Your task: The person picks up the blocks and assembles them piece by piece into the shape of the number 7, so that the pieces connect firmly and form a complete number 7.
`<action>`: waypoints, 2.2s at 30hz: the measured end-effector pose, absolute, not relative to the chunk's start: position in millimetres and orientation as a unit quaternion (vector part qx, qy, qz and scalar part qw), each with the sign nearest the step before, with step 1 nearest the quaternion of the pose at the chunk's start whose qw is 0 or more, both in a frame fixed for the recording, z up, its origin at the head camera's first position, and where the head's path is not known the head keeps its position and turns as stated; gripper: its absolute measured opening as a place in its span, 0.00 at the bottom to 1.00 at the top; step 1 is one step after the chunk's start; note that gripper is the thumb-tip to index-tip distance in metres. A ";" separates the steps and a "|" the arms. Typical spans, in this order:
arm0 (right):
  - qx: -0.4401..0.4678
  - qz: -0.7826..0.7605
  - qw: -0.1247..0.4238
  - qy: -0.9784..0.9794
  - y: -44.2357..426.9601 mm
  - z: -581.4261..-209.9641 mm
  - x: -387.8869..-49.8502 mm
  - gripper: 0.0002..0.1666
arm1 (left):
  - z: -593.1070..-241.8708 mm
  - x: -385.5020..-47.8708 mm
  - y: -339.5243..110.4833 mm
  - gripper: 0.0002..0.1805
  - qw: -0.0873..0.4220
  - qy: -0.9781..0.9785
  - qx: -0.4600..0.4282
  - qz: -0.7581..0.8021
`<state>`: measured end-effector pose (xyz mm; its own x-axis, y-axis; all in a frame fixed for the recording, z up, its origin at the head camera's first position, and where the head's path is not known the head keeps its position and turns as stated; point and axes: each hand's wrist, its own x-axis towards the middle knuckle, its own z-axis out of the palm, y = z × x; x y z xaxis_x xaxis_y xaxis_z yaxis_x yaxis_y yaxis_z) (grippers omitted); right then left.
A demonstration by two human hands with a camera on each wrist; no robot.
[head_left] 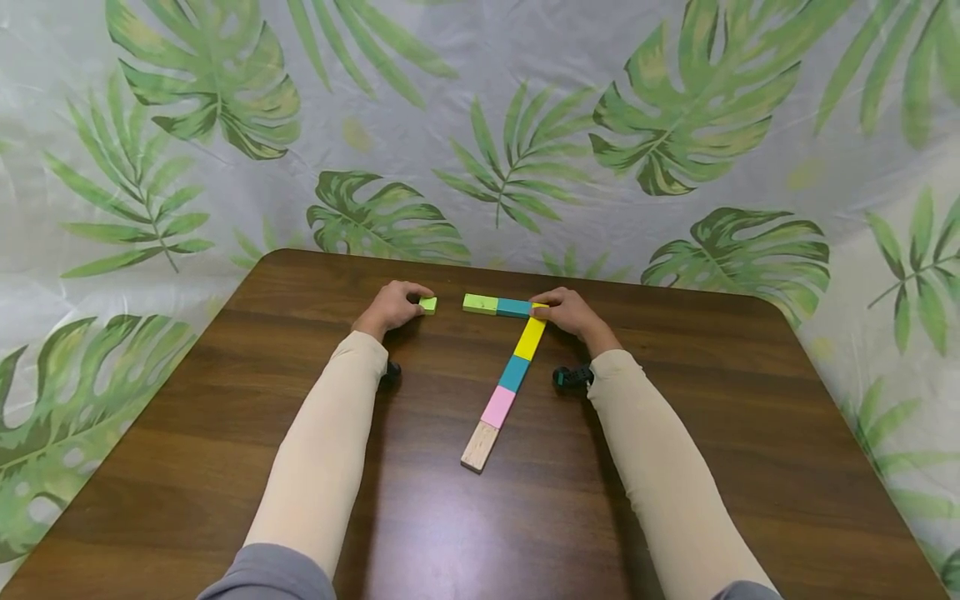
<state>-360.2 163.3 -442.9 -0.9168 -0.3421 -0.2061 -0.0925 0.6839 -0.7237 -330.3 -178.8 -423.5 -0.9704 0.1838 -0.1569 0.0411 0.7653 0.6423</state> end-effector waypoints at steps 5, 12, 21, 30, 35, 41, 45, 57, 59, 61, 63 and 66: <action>-0.125 -0.382 0.161 0.901 164.0 -442.7 -359.6 0.26 | -423.0 -332.3 -172.0 0.22 0.100 0.934 0.061 0.336; -0.126 -0.379 0.161 0.902 163.9 -444.6 -359.7 0.26 | -425.2 -333.4 -162.8 0.22 0.095 0.934 0.065 0.338; -0.132 -0.377 0.155 0.904 163.9 -447.1 -362.5 0.26 | -424.7 -335.6 -153.7 0.22 0.086 0.937 0.070 0.332; -0.118 -0.380 0.162 0.903 164.1 -446.9 -361.4 0.26 | -427.4 -337.7 -145.3 0.21 0.081 0.937 0.077 0.332; -0.118 -0.379 0.164 0.903 164.5 -446.5 -360.5 0.26 | -429.1 -339.5 -142.5 0.21 0.081 0.935 0.077 0.338; -0.121 -0.377 0.157 0.905 164.2 -446.1 -359.9 0.26 | -429.9 -341.4 -139.0 0.21 0.083 0.933 0.079 0.342; -0.121 -0.378 0.154 0.905 163.8 -445.8 -359.5 0.25 | -429.3 -342.1 -136.5 0.21 0.082 0.933 0.078 0.341; -0.115 -0.378 0.156 0.905 160.2 -444.6 -357.8 0.26 | -427.2 -339.8 -135.0 0.21 0.082 0.930 0.070 0.351; -0.118 -0.376 0.157 0.905 159.8 -444.8 -357.8 0.26 | -428.4 -340.8 -135.8 0.21 0.081 0.931 0.071 0.349; -0.117 -0.376 0.158 0.905 160.4 -444.8 -357.7 0.26 | -429.3 -342.1 -136.5 0.21 0.082 0.930 0.072 0.350; -0.116 -0.377 0.155 0.906 160.5 -444.1 -357.6 0.26 | -429.8 -343.2 -137.1 0.21 0.084 0.929 0.074 0.352; -0.115 -0.378 0.151 0.906 160.2 -443.4 -357.4 0.25 | -429.9 -343.6 -137.9 0.21 0.087 0.928 0.076 0.355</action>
<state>-357.4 160.2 -443.4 -0.9278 -0.3230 -0.1866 -0.0946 0.6877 -0.7198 -343.6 -137.9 -429.9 -0.9735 0.2020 -0.1073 0.0790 0.7371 0.6712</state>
